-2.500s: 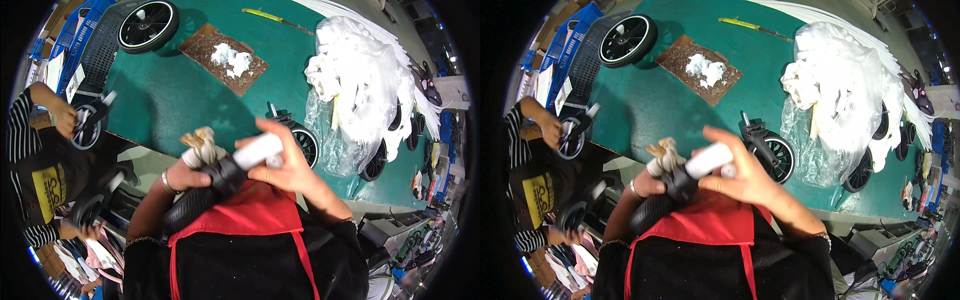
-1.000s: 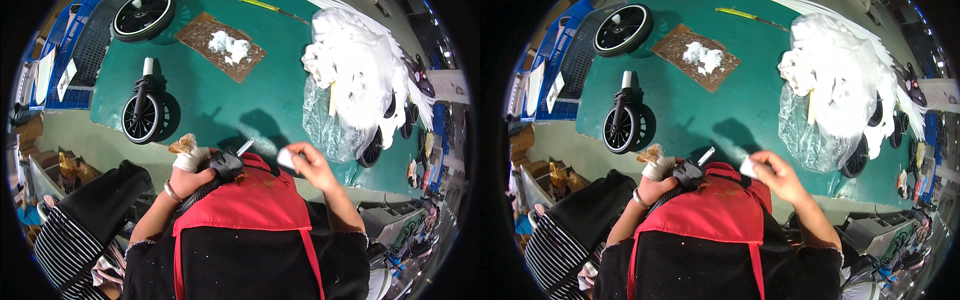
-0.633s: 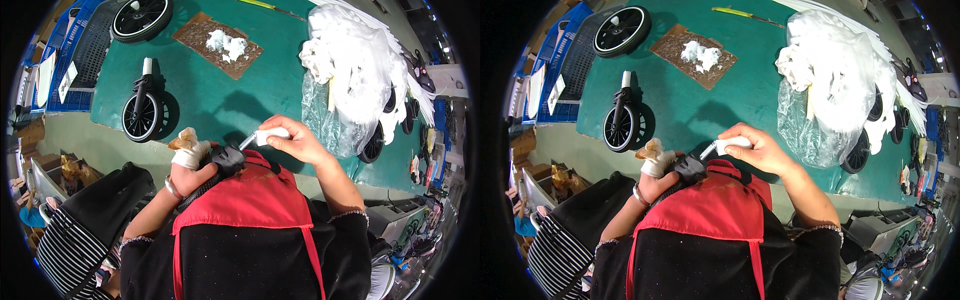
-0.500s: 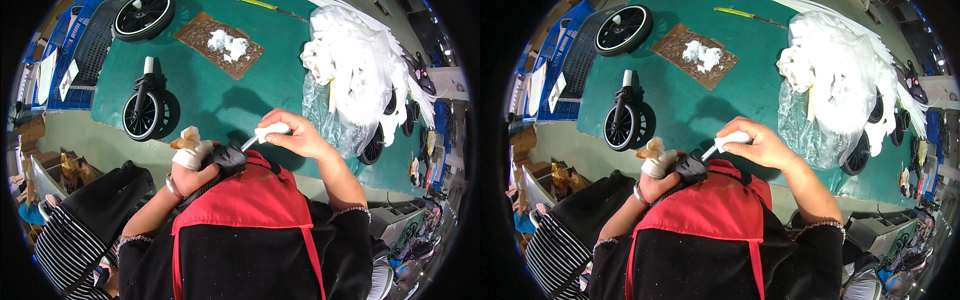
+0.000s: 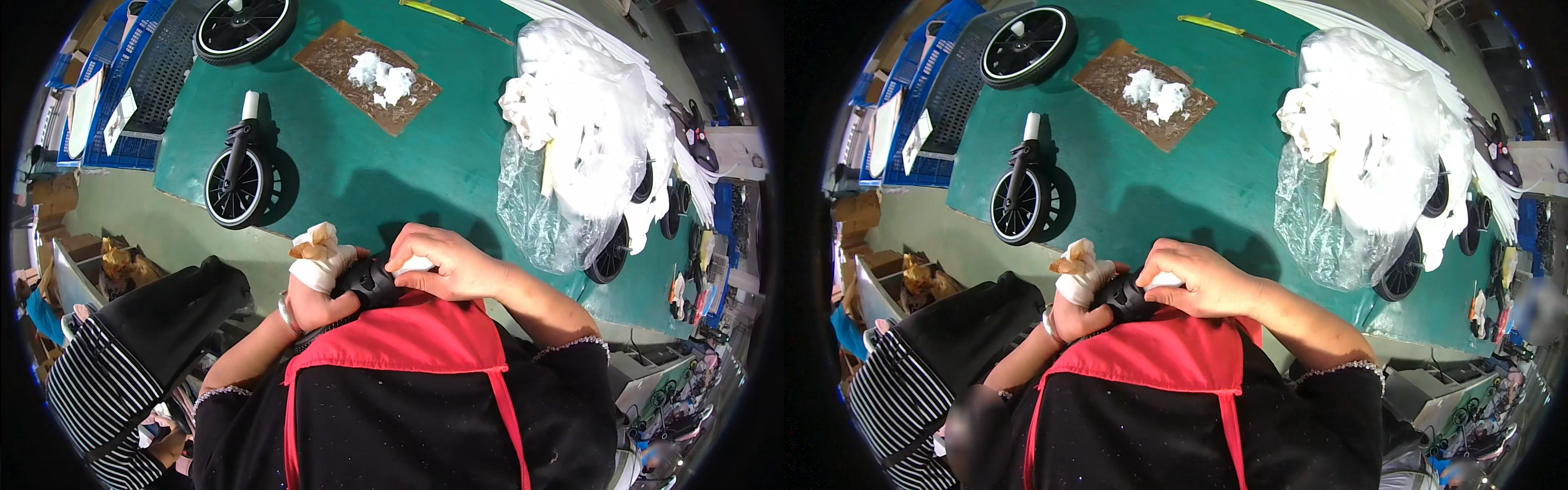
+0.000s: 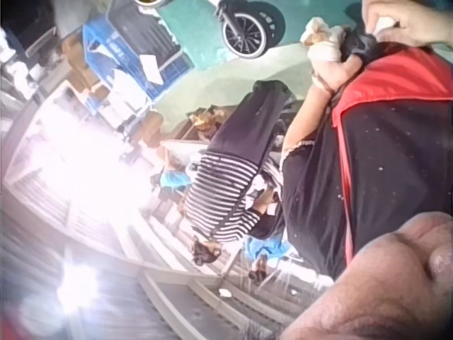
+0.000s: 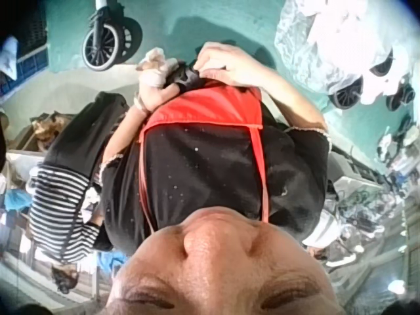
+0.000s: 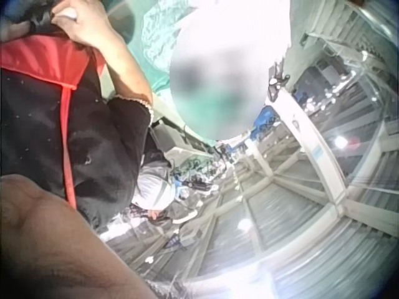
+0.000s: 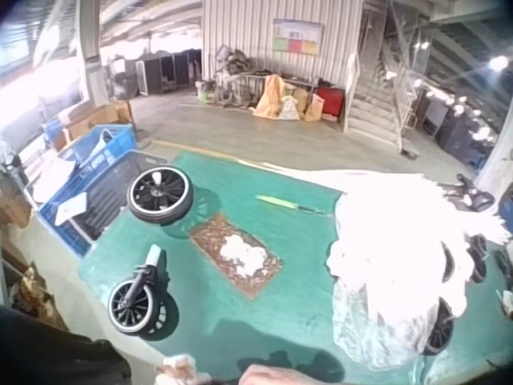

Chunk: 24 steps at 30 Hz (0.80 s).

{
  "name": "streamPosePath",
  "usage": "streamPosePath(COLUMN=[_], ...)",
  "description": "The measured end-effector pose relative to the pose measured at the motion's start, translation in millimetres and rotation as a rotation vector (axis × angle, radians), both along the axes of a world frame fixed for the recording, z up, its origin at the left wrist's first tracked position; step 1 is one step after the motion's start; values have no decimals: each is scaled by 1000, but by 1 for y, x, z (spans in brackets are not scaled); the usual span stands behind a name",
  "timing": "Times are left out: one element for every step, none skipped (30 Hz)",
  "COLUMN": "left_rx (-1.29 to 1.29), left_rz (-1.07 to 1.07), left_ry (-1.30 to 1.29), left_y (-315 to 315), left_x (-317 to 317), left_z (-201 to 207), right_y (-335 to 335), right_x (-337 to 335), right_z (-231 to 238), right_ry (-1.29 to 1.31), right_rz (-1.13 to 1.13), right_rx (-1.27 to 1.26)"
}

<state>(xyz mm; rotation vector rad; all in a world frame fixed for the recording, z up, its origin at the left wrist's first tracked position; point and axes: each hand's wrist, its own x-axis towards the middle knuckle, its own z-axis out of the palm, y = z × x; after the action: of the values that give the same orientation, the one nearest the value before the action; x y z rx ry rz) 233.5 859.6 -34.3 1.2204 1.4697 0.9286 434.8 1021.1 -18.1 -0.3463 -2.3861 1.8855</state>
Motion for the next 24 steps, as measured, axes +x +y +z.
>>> streamPosePath(left_rx=[-12, -24, -17, -10, -1, -10, 7, 40, -42, -115, -86, -55, 62, 181, 71, -42, -182, -167, -204, -242, -366, -368, -232, -94], left_rz=[25, 47, 38, 24, 4, -24, -1, 24, 35, 49, 66, 95, 93, 108, 125, 131, 96, 82, 65, 59, 65, 38, 109, 185], left_ry=[-27, -52, -12, 29, 71, 208, 371, 531, 668, 814, 952, 1089, 1255, 1411, 1382, 1353, 1300, 1395, 1412, 1437, 1401, 1419, 1451, 1474], left_y=[-2, -3, 2, 6, 11, 28, 36, 42, 54, 64, 67, 65, 66, 71, 75, 84, 94, 96, 100, 105, 112, 117, 120, 128], left_x=[0, -1, -4, -12, -20, -25, -32, -43, -53, -64, -77, -89, -96, -99, -96, -88, -81, -80, -69, -60, -59, -63, -62, -56], left_z=[-2, -3, -6, -8, -9, 1, -12, -32, -43, -54, -73, -91, -104, -112, -109, -101, -92, -97, -88, -76, -72, -72, -72, -71], right_y=[1, 3, 8, 9, 8, 10, 12, 11, 9, 6, 4, 0, -7, -14, -19, -26, -31, -30, -27, -21, -16, -5, 7, 19], right_x=[-3, -6, -7, -9, -15, -15, -12, -9, 2, 15, 33, 54, 78, 105, 130, 159, 188, 215, 245, 276, 311, 345, 380, 413], right_z=[-2, -6, -7, -8, -10, -12, -27, -37, -49, -60, -66, -69, -71, -78, -78, -74, -78, -78, -74, -74, -86, -96, -111, -123], right_ry=[25, 52, 72, 78, 87, 86, 142, 151, 93, 38, -43, -121, -169, -195, -242, -265, -242, -288, -335, -376, -390, -403, -366, -388], right_rz=[17, 30, 32, -67, -172, -303, -386, -534, -613, -699, -699, -694, -764, -834, -923, -1021, -1144, -1246, -1336, -1419, -1557, -1695, -1809, -1910], right_rx=[12, 25, 49, 22, -5, -21, 139, 161, 198, 229, 213, 186, 181, 203, 185, 215, 226, 326, 362, 429, 486, 478, 560, 609])
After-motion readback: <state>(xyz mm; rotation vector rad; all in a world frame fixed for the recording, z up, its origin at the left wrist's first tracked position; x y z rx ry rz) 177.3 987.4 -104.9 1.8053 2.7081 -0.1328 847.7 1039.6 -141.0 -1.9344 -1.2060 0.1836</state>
